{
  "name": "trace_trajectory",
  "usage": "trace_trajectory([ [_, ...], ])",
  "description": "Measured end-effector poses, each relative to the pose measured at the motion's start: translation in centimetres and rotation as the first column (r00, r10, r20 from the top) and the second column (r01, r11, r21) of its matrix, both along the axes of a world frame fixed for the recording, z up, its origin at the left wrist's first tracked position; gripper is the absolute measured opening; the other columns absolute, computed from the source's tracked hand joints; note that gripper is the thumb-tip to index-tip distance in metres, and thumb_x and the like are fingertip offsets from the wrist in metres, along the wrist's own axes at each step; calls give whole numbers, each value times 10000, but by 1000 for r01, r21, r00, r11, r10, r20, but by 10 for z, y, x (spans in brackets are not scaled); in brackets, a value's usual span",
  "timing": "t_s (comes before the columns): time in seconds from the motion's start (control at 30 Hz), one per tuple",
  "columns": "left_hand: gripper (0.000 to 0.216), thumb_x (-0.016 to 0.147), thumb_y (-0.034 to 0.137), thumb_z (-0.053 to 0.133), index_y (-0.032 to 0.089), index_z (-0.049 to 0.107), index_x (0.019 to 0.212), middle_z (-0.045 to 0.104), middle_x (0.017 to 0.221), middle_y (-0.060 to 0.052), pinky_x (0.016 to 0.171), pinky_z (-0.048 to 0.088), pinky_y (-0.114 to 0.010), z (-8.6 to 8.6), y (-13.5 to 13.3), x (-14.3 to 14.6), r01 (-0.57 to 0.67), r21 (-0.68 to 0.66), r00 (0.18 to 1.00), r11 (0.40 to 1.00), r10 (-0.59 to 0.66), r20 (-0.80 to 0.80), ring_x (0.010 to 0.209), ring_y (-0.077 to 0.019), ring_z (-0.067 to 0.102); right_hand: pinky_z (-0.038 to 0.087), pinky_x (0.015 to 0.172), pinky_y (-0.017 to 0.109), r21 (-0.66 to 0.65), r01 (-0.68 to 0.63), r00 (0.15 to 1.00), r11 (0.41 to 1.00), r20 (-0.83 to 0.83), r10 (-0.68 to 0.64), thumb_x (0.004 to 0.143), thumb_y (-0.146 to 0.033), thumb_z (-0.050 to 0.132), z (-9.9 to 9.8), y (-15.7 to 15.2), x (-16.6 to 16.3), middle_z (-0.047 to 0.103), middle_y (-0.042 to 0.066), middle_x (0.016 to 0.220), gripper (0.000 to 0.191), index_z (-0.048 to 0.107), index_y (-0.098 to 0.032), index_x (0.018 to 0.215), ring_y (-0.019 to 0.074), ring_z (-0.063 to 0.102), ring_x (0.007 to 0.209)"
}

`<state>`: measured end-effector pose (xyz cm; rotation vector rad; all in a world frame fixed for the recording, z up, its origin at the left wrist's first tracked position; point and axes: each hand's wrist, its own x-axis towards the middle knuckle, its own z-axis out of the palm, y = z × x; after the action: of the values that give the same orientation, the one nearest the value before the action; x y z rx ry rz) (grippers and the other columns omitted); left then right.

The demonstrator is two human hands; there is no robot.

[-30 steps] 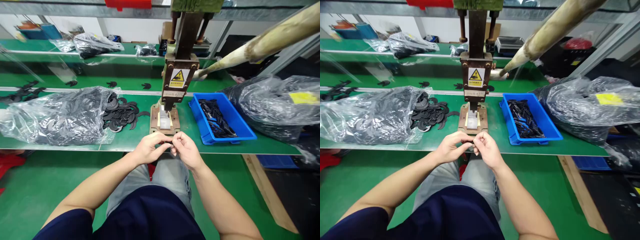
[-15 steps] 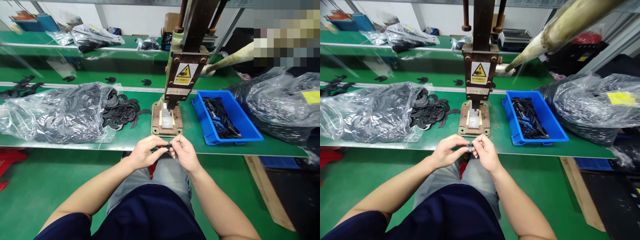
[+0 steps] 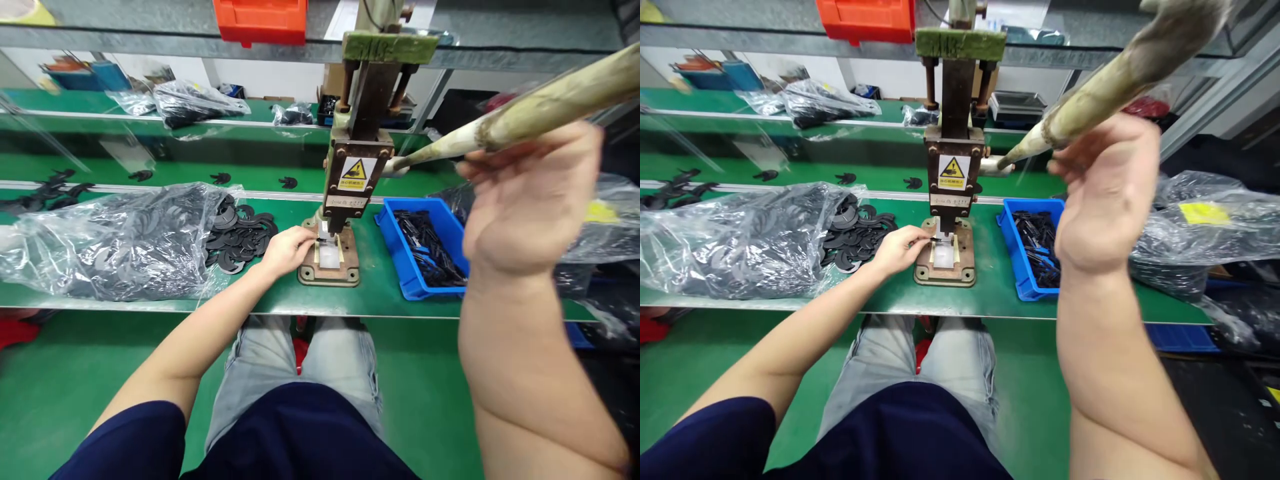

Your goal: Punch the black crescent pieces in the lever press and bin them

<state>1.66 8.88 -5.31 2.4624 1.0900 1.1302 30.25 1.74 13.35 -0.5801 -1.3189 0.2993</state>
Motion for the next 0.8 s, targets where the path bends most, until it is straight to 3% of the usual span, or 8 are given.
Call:
trace_trajectory([
  [0.07,227,1026,250,574,216,775,1127,776,1142,-74,991,570,-338,-2,14,7,-13,-7,994,1000,12,-110,1088,-213,722,571,963,357,56,-91,994,994,57,88,1008,-562,546,40,-1,-13,666,22,1157,380,641,-223,1150,153,694,1073],
  [0.1,238,1024,247,571,224,778,1139,772,1147,-72,981,572,-338,-3,18,10,-11,-6,987,1000,10,-159,1089,-218,721,574,946,376,33,-93,988,995,125,88,1014,-621,478,53,-3,-20,659,23,1105,454,648,-216,1129,162,699,1029],
  [0.2,266,1030,263,558,260,782,1175,759,1190,-61,963,574,-339,-3,20,17,18,10,969,1000,-15,-246,1114,-229,713,581,820,364,65,-11,977,998,213,-3,985,-648,489,60,-8,-36,569,-10,828,467,654,-212,952,129,658,781],
  [0.33,277,1029,257,559,264,783,1190,753,1217,-64,982,573,-347,-1,20,19,59,14,964,998,-53,-259,1142,-233,704,582,704,373,146,19,981,989,190,-47,878,-465,778,30,-18,-35,607,-7,755,270,651,-227,859,144,628,676],
  [0.47,275,1030,234,545,233,787,1160,754,1212,-70,1028,569,-350,-5,18,19,97,-3,977,995,-96,-190,1154,-221,702,615,783,464,131,58,959,990,268,-92,856,-385,761,-25,-35,-29,641,4,718,216,643,-241,746,193,685,750],
  [0.63,323,1031,198,506,229,764,1222,751,1267,-59,1096,540,-353,-2,22,11,150,-58,969,987,-158,-192,1222,-208,682,596,996,583,271,183,909,945,319,-267,827,-281,702,-91,-36,-24,645,-78,655,228,558,-258,652,173,701,747],
  [0.7,362,1018,162,484,224,747,1258,749,1285,-59,1108,527,-366,5,30,-4,87,-74,968,993,-102,-231,1231,-213,673,608,975,575,302,199,913,932,289,-289,807,-295,708,-102,-31,-24,648,-84,644,231,554,-257,639,172,697,725],
  [0.8,372,1003,158,482,204,741,1266,746,1288,-77,1101,513,-400,20,43,-39,-142,-55,944,988,119,-307,1223,-246,662,612,943,583,321,215,924,923,240,-298,800,-314,705,-105,-26,-25,638,-78,623,246,547,-254,622,179,690,711],
])
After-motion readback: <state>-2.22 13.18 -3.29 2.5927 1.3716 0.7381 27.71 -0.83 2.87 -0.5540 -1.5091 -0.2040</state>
